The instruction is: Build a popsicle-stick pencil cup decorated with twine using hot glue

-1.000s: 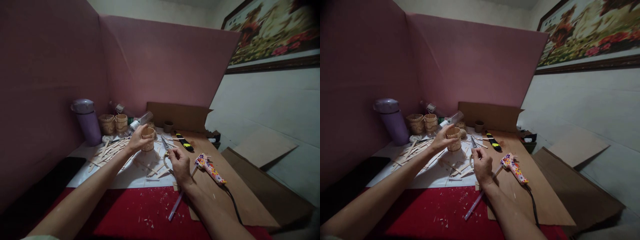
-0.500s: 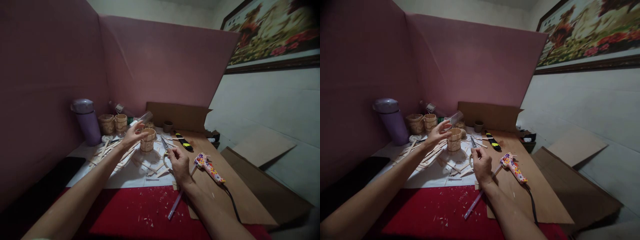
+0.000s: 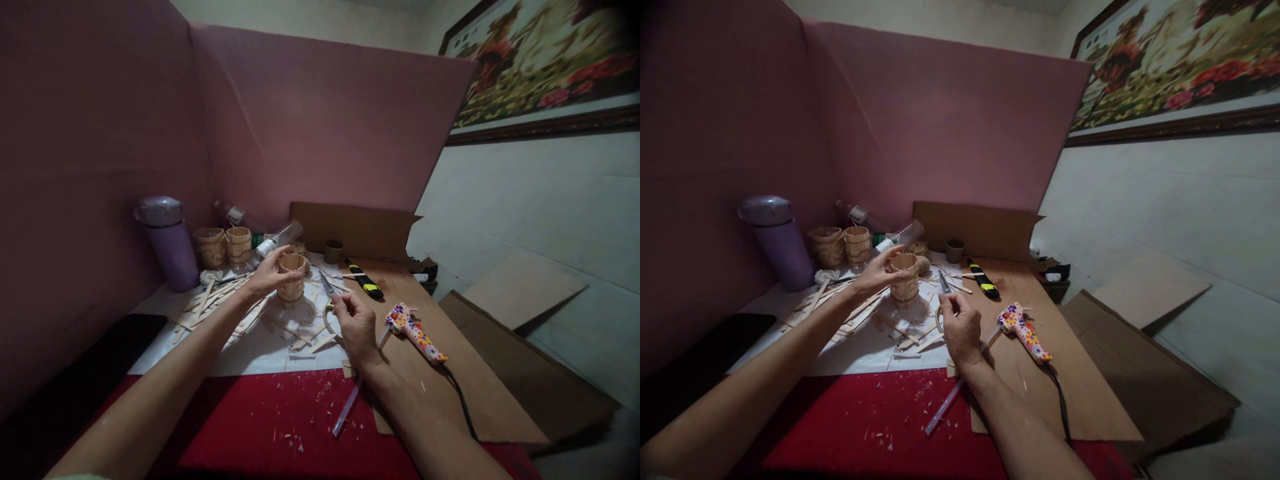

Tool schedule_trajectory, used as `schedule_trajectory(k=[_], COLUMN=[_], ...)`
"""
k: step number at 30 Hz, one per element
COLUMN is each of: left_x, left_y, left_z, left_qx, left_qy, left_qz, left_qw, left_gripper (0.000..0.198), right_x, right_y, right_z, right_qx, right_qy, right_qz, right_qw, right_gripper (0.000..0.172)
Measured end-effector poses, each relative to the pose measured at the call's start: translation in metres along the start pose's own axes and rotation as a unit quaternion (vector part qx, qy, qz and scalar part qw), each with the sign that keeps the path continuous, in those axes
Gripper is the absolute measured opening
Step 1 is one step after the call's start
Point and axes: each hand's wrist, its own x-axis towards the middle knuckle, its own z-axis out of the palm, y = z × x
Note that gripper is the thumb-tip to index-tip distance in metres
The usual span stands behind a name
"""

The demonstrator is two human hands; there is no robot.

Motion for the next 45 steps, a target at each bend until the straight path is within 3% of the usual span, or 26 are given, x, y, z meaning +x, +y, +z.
schedule_trajectory(k=[7,11,16,22,28,36,42,45], left_x=[-0.004,-0.005,-0.010,-0.004,0.001,-0.001,0.006,0.002], left_y=[0.001,-0.006,-0.005,0.007,0.004,0.014,0.013,0.013], left_z=[-0.001,0.003,0.001,-0.002,-0.004,-0.001,0.003,0.002], left_qx=[-0.075,-0.067,-0.088,-0.100,-0.011,-0.052,0.021,-0.012], left_qy=[-0.044,-0.008,0.010,-0.030,0.049,-0.076,0.006,-0.002], left_qz=[-0.046,-0.036,-0.022,-0.037,0.000,-0.039,0.003,-0.014], left_qw=[0.995,0.997,0.996,0.994,0.999,0.995,1.000,1.000], left_gripper=[0.103,0.110,0.098,0.097,0.095,0.096,0.093,0.096], right_x=[0.000,0.001,0.001,0.000,0.001,0.001,0.001,0.001], right_y=[0.001,0.004,0.005,0.002,0.003,0.000,0.000,0.001], right_z=[0.000,-0.001,-0.001,-0.001,-0.001,-0.001,-0.001,-0.001], right_qx=[0.002,-0.005,-0.005,-0.008,0.001,0.005,-0.001,-0.003], right_qy=[0.001,0.000,-0.002,0.000,-0.001,-0.001,0.002,0.004], right_qz=[0.001,0.003,0.003,0.000,-0.008,-0.005,-0.005,-0.013], right_qw=[1.000,1.000,1.000,1.000,1.000,1.000,1.000,1.000], right_gripper=[0.036,0.037,0.037,0.035,0.034,0.034,0.035,0.035])
